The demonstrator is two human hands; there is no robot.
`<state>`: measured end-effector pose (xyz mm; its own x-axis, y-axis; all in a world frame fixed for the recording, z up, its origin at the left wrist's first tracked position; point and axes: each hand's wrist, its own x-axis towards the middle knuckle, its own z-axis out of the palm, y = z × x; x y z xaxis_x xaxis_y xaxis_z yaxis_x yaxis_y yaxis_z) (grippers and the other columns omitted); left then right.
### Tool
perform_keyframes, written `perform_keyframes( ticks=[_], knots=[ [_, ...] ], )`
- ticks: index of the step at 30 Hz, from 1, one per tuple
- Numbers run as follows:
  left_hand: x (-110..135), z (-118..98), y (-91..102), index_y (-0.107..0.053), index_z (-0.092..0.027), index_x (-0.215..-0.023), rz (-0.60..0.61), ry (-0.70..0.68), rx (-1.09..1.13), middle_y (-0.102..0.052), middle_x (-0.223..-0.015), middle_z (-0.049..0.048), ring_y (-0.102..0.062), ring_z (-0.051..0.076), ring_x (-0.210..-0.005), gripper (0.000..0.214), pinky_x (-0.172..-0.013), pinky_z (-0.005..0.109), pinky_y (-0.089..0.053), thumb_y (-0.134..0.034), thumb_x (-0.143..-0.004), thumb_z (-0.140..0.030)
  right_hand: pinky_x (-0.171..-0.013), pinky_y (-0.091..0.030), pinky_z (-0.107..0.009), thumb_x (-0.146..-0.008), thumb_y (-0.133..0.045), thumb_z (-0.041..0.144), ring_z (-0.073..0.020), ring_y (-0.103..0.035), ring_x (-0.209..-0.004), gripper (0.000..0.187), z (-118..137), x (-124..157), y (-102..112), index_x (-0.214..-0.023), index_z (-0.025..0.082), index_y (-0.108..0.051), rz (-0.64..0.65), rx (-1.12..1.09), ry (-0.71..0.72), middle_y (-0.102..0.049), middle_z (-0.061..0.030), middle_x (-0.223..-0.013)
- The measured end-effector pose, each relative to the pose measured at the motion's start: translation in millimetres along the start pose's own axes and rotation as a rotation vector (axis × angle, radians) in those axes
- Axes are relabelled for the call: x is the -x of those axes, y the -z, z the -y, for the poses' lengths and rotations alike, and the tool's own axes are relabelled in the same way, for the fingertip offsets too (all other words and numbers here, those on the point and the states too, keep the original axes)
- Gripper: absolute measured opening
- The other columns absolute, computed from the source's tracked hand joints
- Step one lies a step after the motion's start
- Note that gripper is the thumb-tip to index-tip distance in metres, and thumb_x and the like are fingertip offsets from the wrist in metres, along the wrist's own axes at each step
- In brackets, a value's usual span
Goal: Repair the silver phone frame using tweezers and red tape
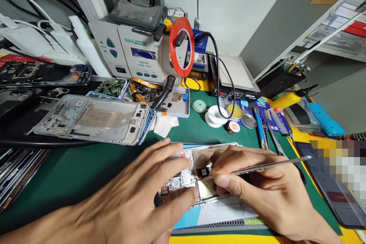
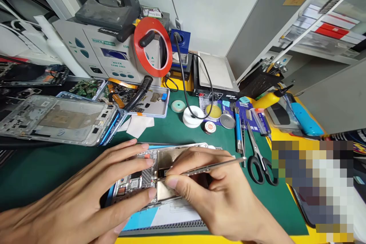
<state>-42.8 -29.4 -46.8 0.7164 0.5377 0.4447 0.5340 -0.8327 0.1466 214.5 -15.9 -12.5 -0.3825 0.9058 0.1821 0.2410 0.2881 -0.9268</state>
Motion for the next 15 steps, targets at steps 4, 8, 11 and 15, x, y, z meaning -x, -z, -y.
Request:
perform_keyframes(
  ticks=[4, 8, 11, 15],
  knots=[
    [1, 2, 1.0, -0.067, -0.033, -0.131, 0.010, -0.002, 0.013, -0.059, -0.140, 0.0054, -0.036, 0.026, -0.149, 0.051, -0.120, 0.052, -0.044, -0.049, -0.087, -0.014, -0.068, -0.060, -0.035, -0.091, -0.072, 0.010, -0.0190, -0.072, -0.070, 0.017, -1, 1, 0, -0.088, 0.026, -0.078, 0.006, -0.001, 0.008, -0.076, 0.0001, -0.078],
    [-1, 6, 0.3, -0.066, -0.031, -0.133, 0.017, -0.033, 0.023, -0.061, -0.140, 0.0081, -0.037, 0.030, -0.149, 0.050, -0.116, 0.056, -0.048, -0.053, -0.086, -0.019, -0.069, -0.060, -0.037, -0.090, -0.072, 0.009, -0.0210, -0.072, -0.071, 0.017, -1, -1, 0, -0.088, 0.025, -0.078, 0.009, -0.008, 0.002, -0.077, -0.0015, -0.078],
    [-2, 10, -0.3, -0.065, -0.029, -0.135, 0.033, -0.083, 0.032, -0.062, -0.139, 0.0112, -0.039, 0.034, -0.147, 0.051, -0.113, 0.059, -0.051, -0.057, -0.084, -0.022, -0.070, -0.060, -0.039, -0.089, -0.073, 0.009, -0.0221, -0.072, -0.070, 0.017, -1, -2, 0, -0.089, 0.024, -0.079, 0.004, -0.026, -0.005, -0.076, -0.0027, -0.078],
    [-1, 11, 0.4, -0.066, -0.028, -0.133, 0.034, -0.089, 0.035, -0.062, -0.138, 0.0126, -0.041, 0.036, -0.146, 0.050, -0.112, 0.060, -0.052, -0.059, -0.084, -0.023, -0.067, -0.059, -0.037, -0.089, -0.073, 0.010, -0.0222, -0.072, -0.070, 0.017, -1, -1, 1, -0.088, 0.025, -0.080, 0.004, -0.026, -0.004, -0.076, -0.0031, -0.077]
  ],
)
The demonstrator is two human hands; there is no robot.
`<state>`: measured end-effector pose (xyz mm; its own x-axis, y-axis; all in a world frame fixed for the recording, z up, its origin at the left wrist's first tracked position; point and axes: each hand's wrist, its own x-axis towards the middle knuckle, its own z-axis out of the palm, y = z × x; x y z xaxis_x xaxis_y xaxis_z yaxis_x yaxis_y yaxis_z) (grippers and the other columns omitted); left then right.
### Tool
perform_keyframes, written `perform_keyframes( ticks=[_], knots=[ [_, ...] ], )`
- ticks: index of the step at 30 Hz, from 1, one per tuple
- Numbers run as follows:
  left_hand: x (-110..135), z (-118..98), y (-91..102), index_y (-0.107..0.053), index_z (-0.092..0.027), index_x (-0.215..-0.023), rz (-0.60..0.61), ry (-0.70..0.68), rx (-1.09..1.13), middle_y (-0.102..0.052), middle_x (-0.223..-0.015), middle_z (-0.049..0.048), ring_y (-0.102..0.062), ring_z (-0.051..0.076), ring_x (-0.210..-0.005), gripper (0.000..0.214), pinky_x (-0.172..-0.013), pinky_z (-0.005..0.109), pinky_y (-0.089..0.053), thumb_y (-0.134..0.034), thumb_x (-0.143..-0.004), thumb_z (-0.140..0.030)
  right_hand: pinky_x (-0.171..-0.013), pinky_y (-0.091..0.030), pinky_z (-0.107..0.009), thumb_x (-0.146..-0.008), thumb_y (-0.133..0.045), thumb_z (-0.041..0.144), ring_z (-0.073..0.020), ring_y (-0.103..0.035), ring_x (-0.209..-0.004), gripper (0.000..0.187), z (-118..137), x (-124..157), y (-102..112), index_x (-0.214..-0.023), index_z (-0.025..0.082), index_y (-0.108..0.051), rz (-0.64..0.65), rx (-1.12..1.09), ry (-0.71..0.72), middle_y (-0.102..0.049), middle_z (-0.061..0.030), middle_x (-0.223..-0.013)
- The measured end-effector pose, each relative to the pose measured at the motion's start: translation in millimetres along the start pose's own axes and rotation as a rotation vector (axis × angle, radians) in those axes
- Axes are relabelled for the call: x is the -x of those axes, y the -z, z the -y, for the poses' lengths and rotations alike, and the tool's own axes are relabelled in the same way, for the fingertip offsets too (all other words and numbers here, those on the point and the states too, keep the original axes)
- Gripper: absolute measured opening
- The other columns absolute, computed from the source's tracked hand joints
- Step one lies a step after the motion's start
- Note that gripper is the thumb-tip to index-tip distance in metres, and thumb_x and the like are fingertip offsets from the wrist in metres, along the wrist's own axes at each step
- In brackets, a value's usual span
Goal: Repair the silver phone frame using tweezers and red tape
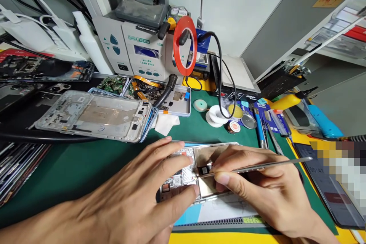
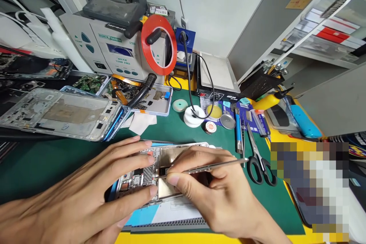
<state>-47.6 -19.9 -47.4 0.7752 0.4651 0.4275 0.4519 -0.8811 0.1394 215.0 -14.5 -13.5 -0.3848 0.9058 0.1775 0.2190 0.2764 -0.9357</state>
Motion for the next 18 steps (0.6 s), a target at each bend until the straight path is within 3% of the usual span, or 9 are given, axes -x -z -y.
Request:
perform_keyframes(
  ticks=[5, 9, 13, 18],
  knots=[
    [0, 0, 0.3, -0.064, -0.027, -0.135, 0.001, 0.005, 0.022, -0.061, -0.138, 0.0129, -0.040, 0.036, -0.145, 0.051, -0.115, 0.059, -0.048, -0.059, -0.085, -0.022, -0.062, -0.059, -0.039, -0.087, -0.074, 0.014, -0.0249, -0.071, -0.066, 0.011, 2, 1, -2, -0.081, 0.021, -0.081, -0.067, -0.025, -0.061, -0.075, -0.0065, -0.073],
    [-1, 1, -1.0, -0.065, -0.025, -0.134, -0.018, -0.005, 0.031, -0.060, -0.138, 0.0137, -0.043, 0.035, -0.143, 0.048, -0.117, 0.059, -0.045, -0.060, -0.086, -0.023, -0.057, -0.057, -0.035, -0.094, -0.067, 0.022, -0.0230, -0.069, -0.065, 0.019, 8, 2, -3, -0.078, 0.022, -0.077, -0.090, 0.041, -0.089, -0.072, -0.0063, -0.073],
    [0, 1, -1.7, -0.068, -0.022, -0.128, -0.045, -0.014, 0.080, -0.061, -0.135, 0.0159, -0.048, 0.035, -0.137, 0.042, -0.117, 0.059, -0.044, -0.061, -0.086, -0.024, -0.062, -0.056, -0.033, -0.098, -0.063, 0.025, -0.0212, -0.067, -0.071, 0.020, 18, 4, -1, -0.079, 0.023, -0.069, 0.007, 0.142, -0.095, -0.069, -0.0059, -0.077],
    [1, 0, -2.8, -0.065, -0.020, -0.131, -0.042, -0.010, 0.128, -0.062, -0.132, 0.0170, -0.052, 0.037, -0.133, 0.045, -0.117, 0.060, -0.043, -0.061, -0.087, -0.024, -0.057, -0.053, -0.032, -0.103, -0.053, 0.039, -0.0187, -0.060, -0.065, 0.021, 31, -12, -2, -0.091, 0.024, -0.062, 0.128, 0.210, -0.200, -0.064, -0.0048, -0.077]
  ],
)
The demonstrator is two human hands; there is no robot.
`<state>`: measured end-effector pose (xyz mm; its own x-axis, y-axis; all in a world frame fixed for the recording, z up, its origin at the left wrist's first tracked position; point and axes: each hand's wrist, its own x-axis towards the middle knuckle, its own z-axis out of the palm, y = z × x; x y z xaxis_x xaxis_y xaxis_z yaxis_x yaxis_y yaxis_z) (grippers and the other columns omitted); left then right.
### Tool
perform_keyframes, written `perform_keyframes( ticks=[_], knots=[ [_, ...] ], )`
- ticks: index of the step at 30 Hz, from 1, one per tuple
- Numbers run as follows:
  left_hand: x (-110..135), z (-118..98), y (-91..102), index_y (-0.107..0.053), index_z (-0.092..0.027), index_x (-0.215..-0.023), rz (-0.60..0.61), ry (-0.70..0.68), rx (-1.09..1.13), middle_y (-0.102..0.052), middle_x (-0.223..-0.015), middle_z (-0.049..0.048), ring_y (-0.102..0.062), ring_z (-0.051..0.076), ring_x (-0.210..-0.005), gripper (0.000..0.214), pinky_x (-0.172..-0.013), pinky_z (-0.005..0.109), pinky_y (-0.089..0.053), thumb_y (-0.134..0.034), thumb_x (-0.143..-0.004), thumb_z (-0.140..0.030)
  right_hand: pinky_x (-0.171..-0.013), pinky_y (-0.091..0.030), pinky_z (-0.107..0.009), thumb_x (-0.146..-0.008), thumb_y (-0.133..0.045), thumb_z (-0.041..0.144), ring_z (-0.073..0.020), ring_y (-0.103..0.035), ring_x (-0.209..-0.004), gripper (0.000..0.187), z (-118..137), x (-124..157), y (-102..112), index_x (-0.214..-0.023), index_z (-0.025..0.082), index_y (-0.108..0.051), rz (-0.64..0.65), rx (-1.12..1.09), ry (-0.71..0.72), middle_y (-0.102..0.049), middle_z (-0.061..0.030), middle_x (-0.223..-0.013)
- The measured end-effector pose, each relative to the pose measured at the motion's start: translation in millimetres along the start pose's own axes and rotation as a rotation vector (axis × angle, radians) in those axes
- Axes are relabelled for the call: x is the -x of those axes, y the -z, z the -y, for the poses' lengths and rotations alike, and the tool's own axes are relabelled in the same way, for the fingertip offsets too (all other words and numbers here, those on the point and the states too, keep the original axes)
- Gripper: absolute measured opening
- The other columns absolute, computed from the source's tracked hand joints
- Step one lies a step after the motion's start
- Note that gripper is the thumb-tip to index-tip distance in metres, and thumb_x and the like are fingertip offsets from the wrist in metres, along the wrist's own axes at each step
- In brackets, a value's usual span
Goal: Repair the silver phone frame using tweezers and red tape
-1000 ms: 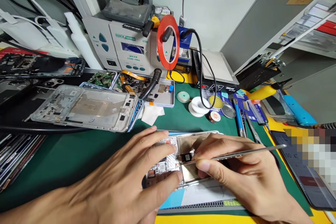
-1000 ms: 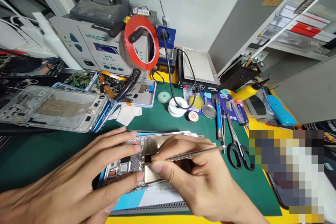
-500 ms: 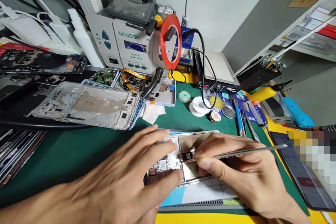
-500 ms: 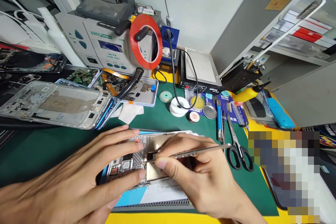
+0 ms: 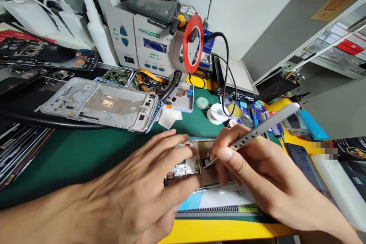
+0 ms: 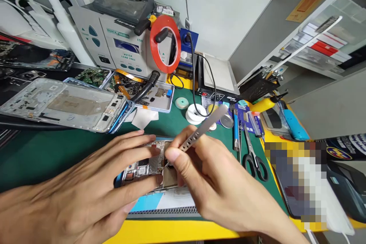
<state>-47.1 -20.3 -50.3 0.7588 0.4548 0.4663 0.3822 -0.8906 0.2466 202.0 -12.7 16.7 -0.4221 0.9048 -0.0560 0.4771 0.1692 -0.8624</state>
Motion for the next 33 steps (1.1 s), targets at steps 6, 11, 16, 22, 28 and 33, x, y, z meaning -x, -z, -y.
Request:
perform_keyframes(
  ticks=[6, 11, 16, 22, 28, 33],
  knots=[
    [2, 2, -8.0, -0.065, -0.016, -0.130, -0.013, 0.000, 0.078, -0.059, -0.134, 0.0218, -0.052, 0.044, -0.131, 0.046, -0.115, 0.072, -0.038, -0.064, -0.084, -0.022, -0.047, -0.045, -0.030, -0.102, -0.052, 0.031, -0.0172, -0.051, -0.056, 0.024, 10, -19, -9, -0.080, 0.025, -0.055, -0.100, 0.021, 0.097, -0.058, -0.0029, -0.067],
    [2, 6, -7.9, -0.065, -0.018, -0.128, -0.064, -0.036, 0.063, -0.060, -0.130, 0.0202, -0.055, 0.040, -0.128, 0.044, -0.114, 0.065, -0.043, -0.061, -0.084, -0.022, -0.040, -0.033, -0.027, -0.104, -0.052, 0.042, -0.0129, -0.037, -0.051, 0.024, -4, -20, -21, -0.086, 0.027, -0.055, -0.048, 0.014, -0.003, -0.045, 0.0033, -0.064],
    [1, 7, -7.0, -0.067, -0.015, -0.122, -0.106, -0.035, 0.090, -0.061, -0.128, 0.0203, -0.052, 0.039, -0.128, 0.040, -0.110, 0.065, -0.046, -0.061, -0.083, -0.018, -0.036, -0.020, -0.027, -0.099, -0.063, 0.041, -0.0099, -0.031, -0.044, 0.033, -7, -27, -24, -0.072, 0.026, -0.050, -0.131, -0.274, -0.041, -0.042, 0.0055, -0.057],
    [-1, 4, -7.5, -0.068, -0.014, -0.119, -0.118, -0.020, 0.139, -0.062, -0.128, 0.0210, -0.052, 0.039, -0.130, 0.039, -0.111, 0.065, -0.047, -0.059, -0.082, -0.012, -0.032, -0.026, -0.027, -0.087, -0.078, 0.038, -0.0111, -0.040, -0.034, 0.035, -9, -26, -24, -0.064, 0.026, -0.055, -0.191, -0.386, -0.112, -0.053, 0.0048, -0.042],
    [-1, 4, -9.0, -0.069, -0.013, -0.119, -0.120, -0.015, 0.168, -0.058, -0.126, 0.0210, -0.050, 0.038, -0.126, 0.039, -0.110, 0.065, -0.046, -0.058, -0.082, -0.012, -0.031, -0.019, -0.025, -0.093, -0.074, 0.039, -0.0073, -0.038, -0.034, 0.034, -12, -27, -25, -0.067, 0.025, -0.057, -0.234, -0.320, -0.059, -0.053, 0.0067, -0.044],
    [0, 6, -9.3, -0.067, -0.013, -0.122, -0.109, -0.040, 0.148, -0.056, -0.128, 0.0211, -0.048, 0.038, -0.126, 0.041, -0.108, 0.064, -0.045, -0.058, -0.081, -0.011, -0.030, -0.024, -0.024, -0.096, -0.070, 0.039, -0.0085, -0.044, -0.034, 0.031, -11, -29, -26, -0.072, 0.026, -0.055, -0.163, -0.344, -0.090, -0.059, 0.0051, -0.050]
  ],
)
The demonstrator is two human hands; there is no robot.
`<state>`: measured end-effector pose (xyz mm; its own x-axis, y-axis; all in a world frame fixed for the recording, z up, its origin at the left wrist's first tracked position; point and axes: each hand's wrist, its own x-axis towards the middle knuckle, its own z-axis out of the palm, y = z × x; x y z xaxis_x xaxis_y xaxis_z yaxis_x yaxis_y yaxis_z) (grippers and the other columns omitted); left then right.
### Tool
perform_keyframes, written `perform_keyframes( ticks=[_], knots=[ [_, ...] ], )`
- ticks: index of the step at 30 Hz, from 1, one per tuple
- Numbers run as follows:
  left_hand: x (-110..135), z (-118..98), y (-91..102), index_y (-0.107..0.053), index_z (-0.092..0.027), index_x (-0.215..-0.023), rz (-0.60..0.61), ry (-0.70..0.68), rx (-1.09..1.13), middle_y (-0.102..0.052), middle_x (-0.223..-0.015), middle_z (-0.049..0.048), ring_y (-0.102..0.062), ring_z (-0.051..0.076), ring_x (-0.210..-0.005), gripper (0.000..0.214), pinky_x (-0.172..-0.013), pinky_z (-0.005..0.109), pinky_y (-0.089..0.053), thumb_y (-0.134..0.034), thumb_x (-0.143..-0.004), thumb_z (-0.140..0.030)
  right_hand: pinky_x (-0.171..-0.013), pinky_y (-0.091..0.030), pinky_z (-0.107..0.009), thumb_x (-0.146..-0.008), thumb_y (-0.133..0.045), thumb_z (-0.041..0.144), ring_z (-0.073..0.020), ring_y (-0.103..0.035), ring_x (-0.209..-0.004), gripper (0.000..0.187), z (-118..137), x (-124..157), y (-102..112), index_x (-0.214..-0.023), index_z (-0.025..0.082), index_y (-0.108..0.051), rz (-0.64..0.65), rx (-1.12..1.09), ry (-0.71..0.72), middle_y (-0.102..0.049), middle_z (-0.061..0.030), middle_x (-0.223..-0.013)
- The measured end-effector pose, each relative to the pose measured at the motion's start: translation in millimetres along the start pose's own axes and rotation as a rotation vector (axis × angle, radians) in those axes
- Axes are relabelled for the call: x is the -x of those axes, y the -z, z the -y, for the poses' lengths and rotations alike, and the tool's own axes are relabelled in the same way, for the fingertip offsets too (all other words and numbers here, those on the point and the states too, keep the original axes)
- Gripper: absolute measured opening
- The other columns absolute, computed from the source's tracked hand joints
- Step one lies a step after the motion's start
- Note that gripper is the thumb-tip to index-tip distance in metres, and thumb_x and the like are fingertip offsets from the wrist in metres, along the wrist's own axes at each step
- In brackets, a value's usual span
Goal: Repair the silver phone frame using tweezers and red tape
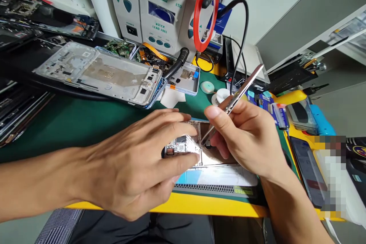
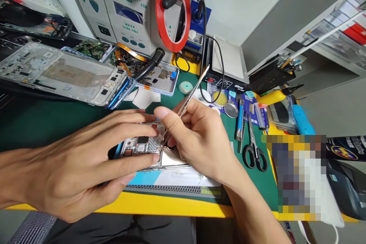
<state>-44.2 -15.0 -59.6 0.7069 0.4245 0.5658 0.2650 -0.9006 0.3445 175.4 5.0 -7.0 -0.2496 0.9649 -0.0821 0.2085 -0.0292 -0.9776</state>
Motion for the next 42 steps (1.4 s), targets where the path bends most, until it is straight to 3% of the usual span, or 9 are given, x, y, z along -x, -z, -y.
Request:
perform_keyframes(
  ticks=[6, 17, 27, 42],
  knots=[
    [0.8, -3.6, -1.4, -0.067, -0.012, -0.119, -0.036, 0.031, 0.031, -0.057, -0.127, 0.0215, -0.048, 0.037, -0.129, 0.037, -0.109, 0.064, -0.045, -0.055, -0.084, -0.010, -0.033, -0.032, -0.023, -0.098, -0.066, 0.038, -0.0079, -0.049, -0.037, 0.030, 1.8, 2.7, -0.2, -0.073, 0.025, -0.058, -0.003, 0.156, 0.055, -0.063, 0.0042, -0.055],
    [2.0, 5.0, -2.9, -0.069, -0.010, -0.120, -0.030, -0.071, -0.024, -0.055, -0.126, 0.0227, -0.048, 0.041, -0.126, 0.042, -0.106, 0.066, -0.047, -0.062, -0.079, -0.013, -0.029, -0.027, -0.027, -0.096, -0.066, 0.044, -0.0095, -0.044, -0.031, 0.040, -2.9, 2.9, -2.4, -0.062, 0.026, -0.055, -0.059, 0.228, 0.102, -0.057, 0.0054, -0.045],
    [1.0, -0.4, -5.7, -0.072, -0.010, -0.116, -0.068, -0.012, 0.002, -0.058, -0.123, 0.0223, -0.050, 0.041, -0.125, 0.038, -0.107, 0.065, -0.045, -0.062, -0.079, -0.010, -0.029, -0.027, -0.028, -0.097, -0.064, 0.040, -0.0095, -0.043, -0.030, 0.043, -2.8, 0.9, -4.7, -0.058, 0.027, -0.053, -0.081, 0.314, 0.130, -0.057, 0.0060, -0.043],
    [2.1, 1.3, -3.3, -0.070, -0.010, -0.117, -0.049, -0.028, -0.013, -0.059, -0.123, 0.0232, -0.051, 0.041, -0.122, 0.038, -0.106, 0.067, -0.045, -0.064, -0.080, -0.011, -0.030, -0.030, -0.027, -0.098, -0.061, 0.032, -0.0097, -0.044, -0.030, 0.044, -2.1, -0.9, -7.7, -0.057, 0.027, -0.048, -0.067, 0.372, 0.166, -0.054, 0.0067, -0.042]
  ],
)
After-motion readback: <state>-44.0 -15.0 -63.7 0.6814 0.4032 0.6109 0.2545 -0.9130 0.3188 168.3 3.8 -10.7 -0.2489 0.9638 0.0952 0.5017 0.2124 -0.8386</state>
